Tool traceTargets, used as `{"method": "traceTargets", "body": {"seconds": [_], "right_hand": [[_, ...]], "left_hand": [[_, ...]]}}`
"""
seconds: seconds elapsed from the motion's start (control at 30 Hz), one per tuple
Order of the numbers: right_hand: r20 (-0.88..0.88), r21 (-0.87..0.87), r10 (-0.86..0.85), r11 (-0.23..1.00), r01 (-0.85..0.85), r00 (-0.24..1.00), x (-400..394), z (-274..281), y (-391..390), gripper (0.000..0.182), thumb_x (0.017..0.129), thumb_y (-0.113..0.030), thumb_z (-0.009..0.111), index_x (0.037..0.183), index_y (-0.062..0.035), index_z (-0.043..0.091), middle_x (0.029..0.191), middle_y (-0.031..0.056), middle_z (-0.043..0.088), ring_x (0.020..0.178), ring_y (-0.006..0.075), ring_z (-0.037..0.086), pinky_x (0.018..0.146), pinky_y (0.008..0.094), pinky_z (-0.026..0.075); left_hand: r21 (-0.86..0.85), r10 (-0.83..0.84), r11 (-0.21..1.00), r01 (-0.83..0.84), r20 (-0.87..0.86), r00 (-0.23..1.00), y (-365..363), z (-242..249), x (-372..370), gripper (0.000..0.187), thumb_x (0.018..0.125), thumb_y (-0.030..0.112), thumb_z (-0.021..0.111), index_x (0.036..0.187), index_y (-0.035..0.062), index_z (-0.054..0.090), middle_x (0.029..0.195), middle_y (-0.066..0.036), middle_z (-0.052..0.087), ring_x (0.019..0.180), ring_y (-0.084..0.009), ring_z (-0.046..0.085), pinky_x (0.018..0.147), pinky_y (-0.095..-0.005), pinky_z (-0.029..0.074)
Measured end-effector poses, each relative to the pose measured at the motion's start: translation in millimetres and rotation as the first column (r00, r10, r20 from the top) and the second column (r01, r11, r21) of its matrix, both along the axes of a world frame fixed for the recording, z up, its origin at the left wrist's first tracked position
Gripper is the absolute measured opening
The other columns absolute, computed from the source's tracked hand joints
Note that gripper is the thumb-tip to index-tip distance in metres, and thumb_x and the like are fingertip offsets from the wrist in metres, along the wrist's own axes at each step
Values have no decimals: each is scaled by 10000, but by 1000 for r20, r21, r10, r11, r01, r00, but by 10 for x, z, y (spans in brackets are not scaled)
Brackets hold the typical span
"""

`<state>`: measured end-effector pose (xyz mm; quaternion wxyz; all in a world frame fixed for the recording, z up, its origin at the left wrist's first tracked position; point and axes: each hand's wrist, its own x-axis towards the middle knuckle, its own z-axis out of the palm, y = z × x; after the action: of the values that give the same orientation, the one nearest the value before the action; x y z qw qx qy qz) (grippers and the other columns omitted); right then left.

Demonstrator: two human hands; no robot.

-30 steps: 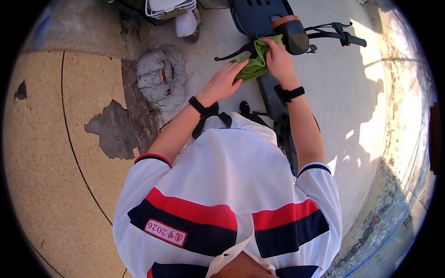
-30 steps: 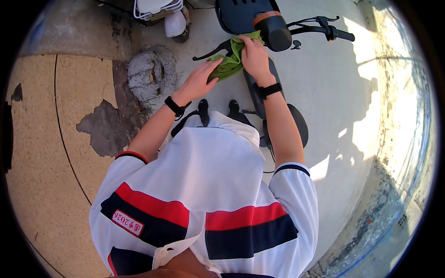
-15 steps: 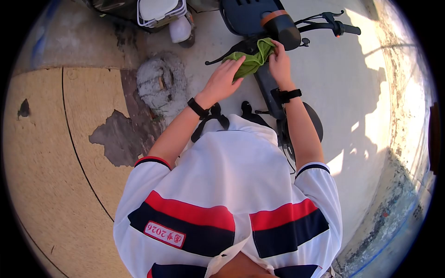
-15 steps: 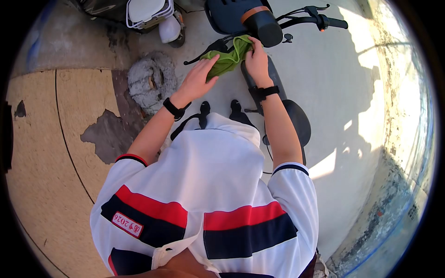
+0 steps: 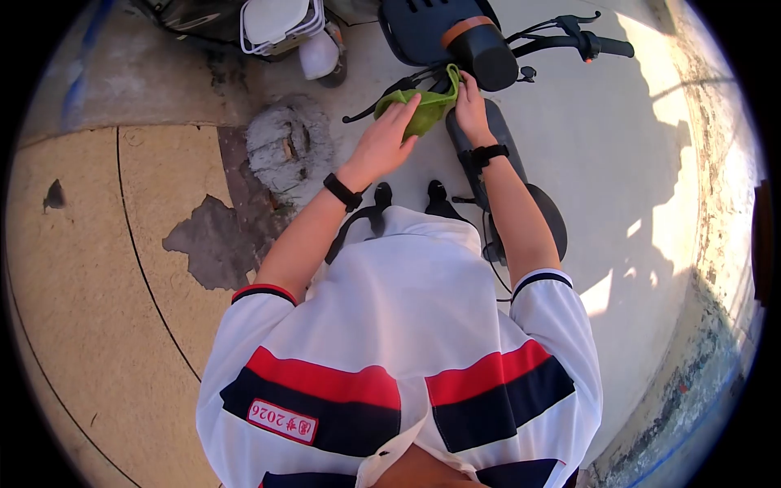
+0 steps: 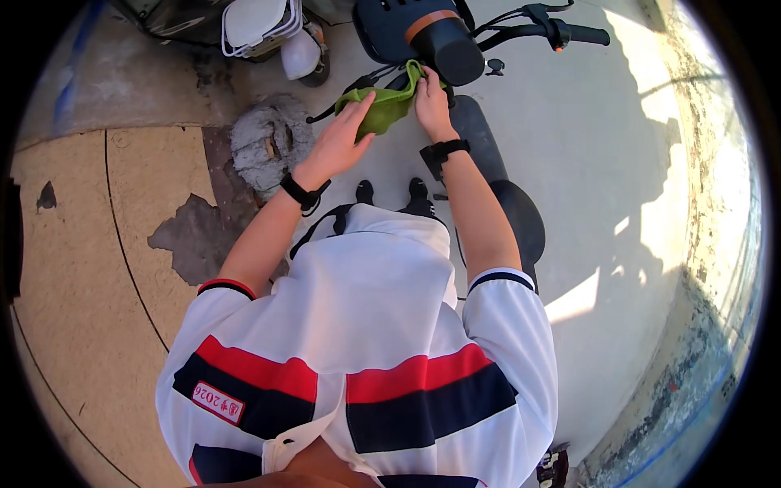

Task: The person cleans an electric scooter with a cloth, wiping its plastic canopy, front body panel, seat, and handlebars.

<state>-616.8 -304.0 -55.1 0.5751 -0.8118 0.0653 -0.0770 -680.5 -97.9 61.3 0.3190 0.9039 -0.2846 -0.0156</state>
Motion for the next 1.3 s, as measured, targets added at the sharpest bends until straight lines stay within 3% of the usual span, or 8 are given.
{"method": "traceTargets", "body": {"seconds": [0.3, 0.57, 0.67, 0.77, 0.9, 1.1, 1.2, 1.3], "right_hand": [[101, 184, -19, 983, 0, 995, -144, 383, 86, 291, 953, -131, 511, 1228, -78, 590, 1107, 196, 671, 1050, 363, 642, 910, 397, 485], [626, -220, 260, 963, -154, 735, -236, 604, 163, 255, 824, -42, 604, 1076, -54, 642, 990, 160, 637, 963, 375, 583, 887, 433, 467], [497, -207, 292, 954, -215, 817, -266, 556, 126, 333, 844, -27, 602, 1176, -55, 615, 1041, 169, 639, 1045, 368, 580, 940, 382, 454], [451, -23, 72, 997, -69, 890, -211, 404, 163, 342, 904, -85, 578, 1242, -41, 546, 1041, 197, 644, 1022, 421, 592, 914, 433, 467], [54, 110, 6, 994, -12, 999, -144, 45, 45, 392, 963, -162, 540, 1322, -18, 478, 1165, 264, 626, 1039, 458, 610, 885, 448, 492], [58, -174, 113, 980, -101, 992, -487, -407, -22, 457, 898, -108, 606, 1327, -28, 472, 1133, 251, 635, 1024, 435, 617, 861, 459, 503], [223, -185, -4, 982, 46, 975, -566, -431, -15, 399, 871, -56, 615, 1262, -39, 533, 1067, 225, 655, 951, 400, 646, 810, 441, 521], [129, -60, -86, 994, 94, 988, -472, -386, -85, 284, 873, -36, 605, 1157, -47, 600, 992, 195, 671, 861, 352, 671, 760, 403, 531]], "left_hand": [[-19, 69, 997, -70, -46, 997, -51, -27, -38, 737, 839, -4, 629, 1501, 123, 330, 1331, -219, 507, 1160, -439, 525, 945, -449, 474], [-47, 103, 993, -105, -29, 994, -69, -135, -61, 702, 823, -53, 591, 1474, 78, 365, 1291, -211, 517, 1143, -434, 522, 918, -451, 474], [-32, 120, 992, -121, -42, 992, -102, -108, -73, 702, 822, -55, 585, 1476, 72, 363, 1289, -213, 518, 1145, -435, 522, 916, -451, 475], [-20, 129, 991, -129, 2, 992, -132, -101, -80, 706, 823, -53, 581, 1481, 75, 357, 1296, -216, 518, 1149, -437, 522, 917, -454, 478], [0, 143, 990, -143, 35, 989, -135, -119, -83, 717, 826, -43, 579, 1492, 84, 346, 1309, -219, 516, 1157, -442, 521, 924, -458, 480], [13, 150, 988, -151, 49, 987, -147, -143, -96, 728, 831, -37, 576, 1504, 92, 330, 1318, -223, 512, 1168, -449, 517, 942, -461, 475], [10, 151, 988, -152, 56, 987, -157, -140, -92, 725, 834, -37, 574, 1504, 94, 331, 1320, -226, 510, 1170, -453, 515, 943, -461, 474], [10, 144, 989, -146, 90, 985, -145, -151, -87, 723, 834, -35, 578, 1503, 95, 334, 1316, -227, 512, 1162, -456, 519, 935, -462, 476]]}}
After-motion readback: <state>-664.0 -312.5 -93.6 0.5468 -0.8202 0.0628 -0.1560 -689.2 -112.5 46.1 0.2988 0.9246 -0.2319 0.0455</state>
